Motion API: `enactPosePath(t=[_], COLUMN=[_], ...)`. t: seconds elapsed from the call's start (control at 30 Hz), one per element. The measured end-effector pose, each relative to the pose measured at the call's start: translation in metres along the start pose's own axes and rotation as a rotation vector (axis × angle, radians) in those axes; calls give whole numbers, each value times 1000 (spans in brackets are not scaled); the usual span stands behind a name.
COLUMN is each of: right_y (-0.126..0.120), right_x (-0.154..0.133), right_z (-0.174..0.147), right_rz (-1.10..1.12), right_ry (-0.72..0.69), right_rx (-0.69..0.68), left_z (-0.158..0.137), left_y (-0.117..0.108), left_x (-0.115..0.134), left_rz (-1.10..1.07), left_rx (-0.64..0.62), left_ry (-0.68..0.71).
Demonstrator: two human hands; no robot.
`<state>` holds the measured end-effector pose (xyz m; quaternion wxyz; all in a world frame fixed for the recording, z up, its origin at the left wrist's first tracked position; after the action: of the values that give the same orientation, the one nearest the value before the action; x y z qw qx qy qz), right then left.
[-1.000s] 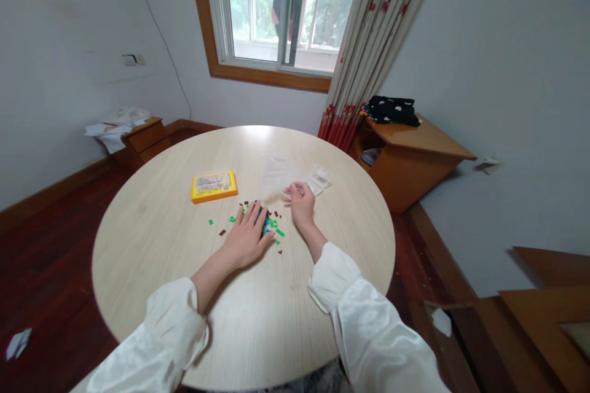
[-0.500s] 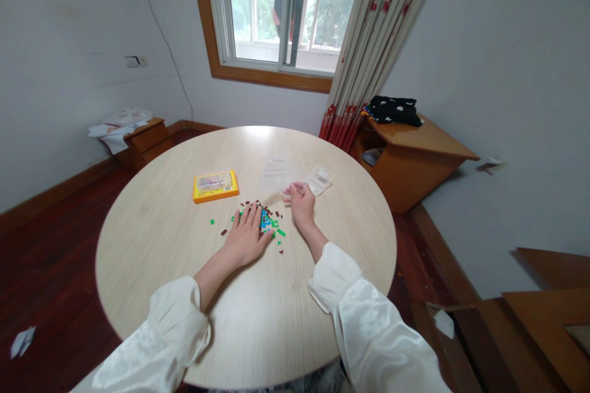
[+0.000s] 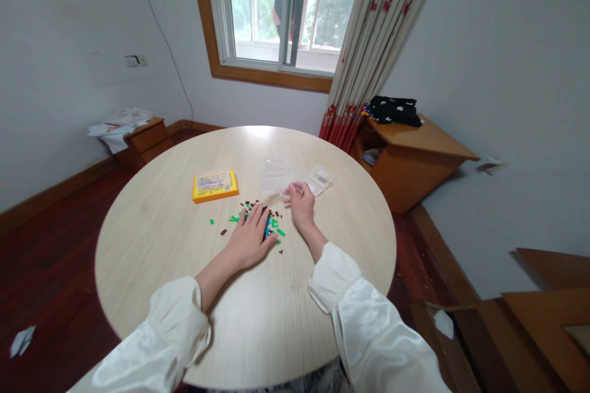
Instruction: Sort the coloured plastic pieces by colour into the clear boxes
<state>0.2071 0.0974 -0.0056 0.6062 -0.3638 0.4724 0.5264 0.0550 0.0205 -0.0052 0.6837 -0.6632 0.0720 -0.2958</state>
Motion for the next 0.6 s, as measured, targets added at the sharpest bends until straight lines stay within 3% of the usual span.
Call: enactPosePath(t=[0.13,0.2,0.33,0.6], right_y=[1,3,13,19], right_x=[-10,-18,-30,-29], right_z=[-2,-5,-14,-16], right_rz=[-63,-106,-164,-156], right_ry=[-43,-91,-192,-211], right_rx=[-16,-31,-114,-152], left_z=[-6,-9,-4,4], left_y=[-51,-66,-62,-46], left_x=[-24,-40,-63,-68], left_rz=[-275,-394,-719,-1156], left_rx=[432,565,528,441], left_ry=[-97,-152,-208,-281])
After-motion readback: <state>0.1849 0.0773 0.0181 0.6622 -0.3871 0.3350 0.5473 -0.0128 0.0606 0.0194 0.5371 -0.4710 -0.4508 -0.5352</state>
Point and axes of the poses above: each hand's wrist, its own z-axis towards the middle knuckle, its own y-axis out of the palm, x = y × z, the point moved 6 cm from there along z, towards the middle knuckle, and after that the axes turned 10 degrees about -x, right-handed, at the moved point
